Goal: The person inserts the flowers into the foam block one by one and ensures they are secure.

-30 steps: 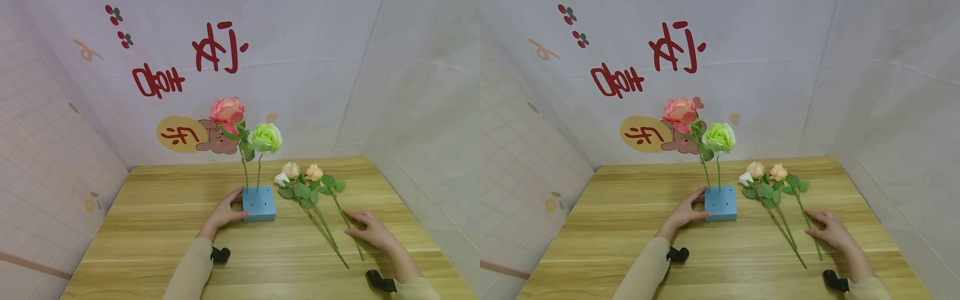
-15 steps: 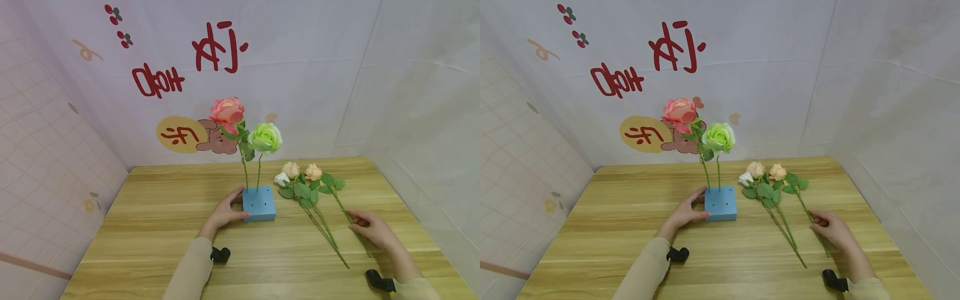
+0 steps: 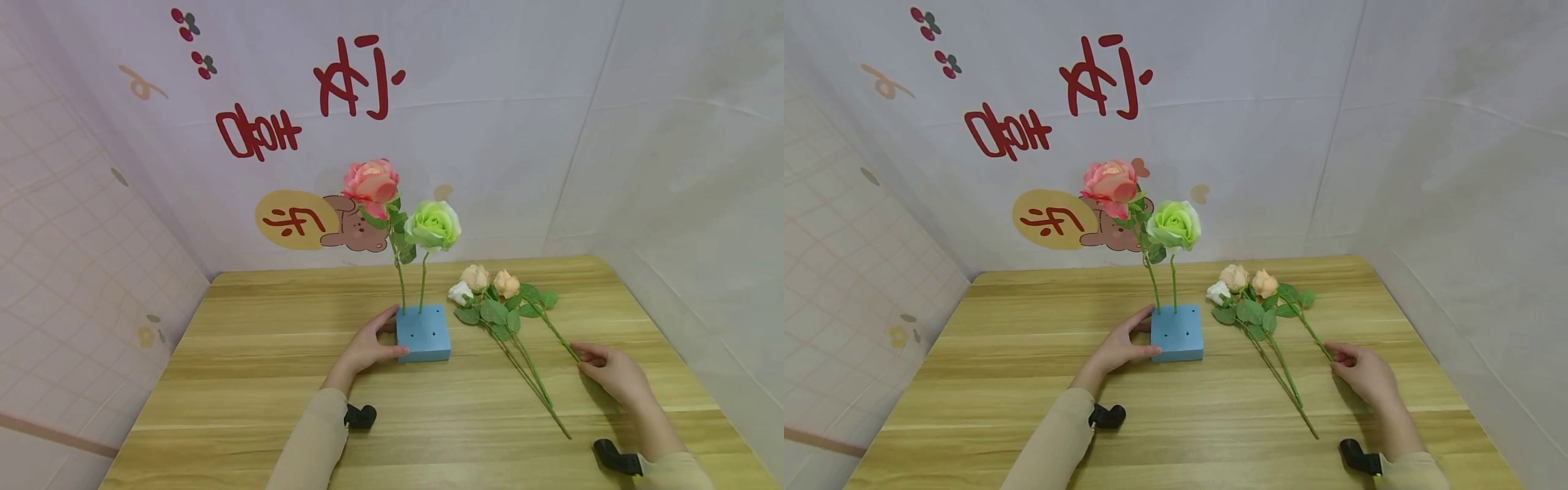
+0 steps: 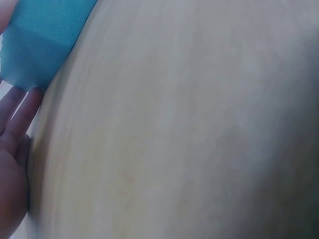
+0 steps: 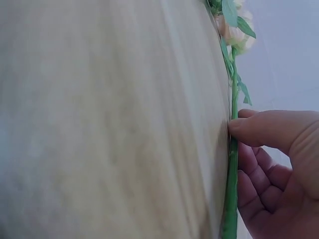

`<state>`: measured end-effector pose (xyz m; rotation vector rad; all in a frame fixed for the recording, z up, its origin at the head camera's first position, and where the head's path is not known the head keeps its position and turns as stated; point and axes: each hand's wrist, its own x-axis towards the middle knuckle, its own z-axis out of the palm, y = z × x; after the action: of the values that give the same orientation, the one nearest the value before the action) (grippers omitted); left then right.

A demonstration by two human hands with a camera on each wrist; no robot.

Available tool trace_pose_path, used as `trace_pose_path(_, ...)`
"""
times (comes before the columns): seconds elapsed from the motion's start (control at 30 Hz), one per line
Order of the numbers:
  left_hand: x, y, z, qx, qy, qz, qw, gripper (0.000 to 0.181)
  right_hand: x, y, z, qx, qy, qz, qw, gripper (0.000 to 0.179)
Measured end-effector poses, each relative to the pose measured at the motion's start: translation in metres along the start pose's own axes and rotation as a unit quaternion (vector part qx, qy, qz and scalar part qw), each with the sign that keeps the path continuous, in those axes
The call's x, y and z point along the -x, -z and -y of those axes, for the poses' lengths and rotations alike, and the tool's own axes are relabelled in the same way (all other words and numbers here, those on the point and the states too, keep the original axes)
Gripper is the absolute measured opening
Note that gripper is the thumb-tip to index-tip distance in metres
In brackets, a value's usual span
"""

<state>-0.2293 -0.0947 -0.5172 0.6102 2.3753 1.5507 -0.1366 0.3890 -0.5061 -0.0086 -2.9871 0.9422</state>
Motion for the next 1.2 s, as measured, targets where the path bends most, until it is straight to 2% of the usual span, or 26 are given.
trace_pose_path(0.3, 0.000, 0.001, 0.000, -0.004, 0.003, 0.002, 1.0000, 0.099, -0.002, 0.005, 0.006, 0.015, -0.007, 0.014, 0.9998, 0.038)
trace_pose_path(0.6, 0.000, -0.001, -0.001, 0.000, 0.002, -0.003, 1.0000, 0.097, -0.004, 0.013, 0.003, 0.011, -0.013, 0.048, 0.9987, 0.041)
trace_pose_path(0.73, 0.001, -0.002, -0.007, 0.009, -0.002, -0.005, 0.9999, 0.094, -0.004, 0.018, 0.002, -0.044, -0.014, 0.081, 0.9957, 0.043)
trace_pose_path(0.83, 0.006, 0.001, -0.021, 0.020, -0.008, 0.002, 0.9998, 0.093, -0.003, 0.022, 0.000, -0.113, -0.029, 0.116, 0.9863, 0.046)
trace_pose_path(0.97, 0.013, 0.006, -0.039, 0.026, -0.003, 0.016, 0.9995, 0.092, -0.002, 0.025, -0.002, -0.170, -0.048, 0.149, 0.9730, 0.051)
trace_pose_path(1.1, 0.013, 0.005, -0.038, 0.023, -0.007, 0.010, 0.9997, 0.092, -0.002, 0.028, -0.005, -0.205, -0.062, 0.162, 0.9633, 0.053)
trace_pose_path(1.2, 0.009, 0.002, -0.023, 0.017, -0.008, -0.001, 0.9998, 0.093, 0.000, 0.029, -0.009, -0.238, -0.076, 0.158, 0.9554, 0.046)
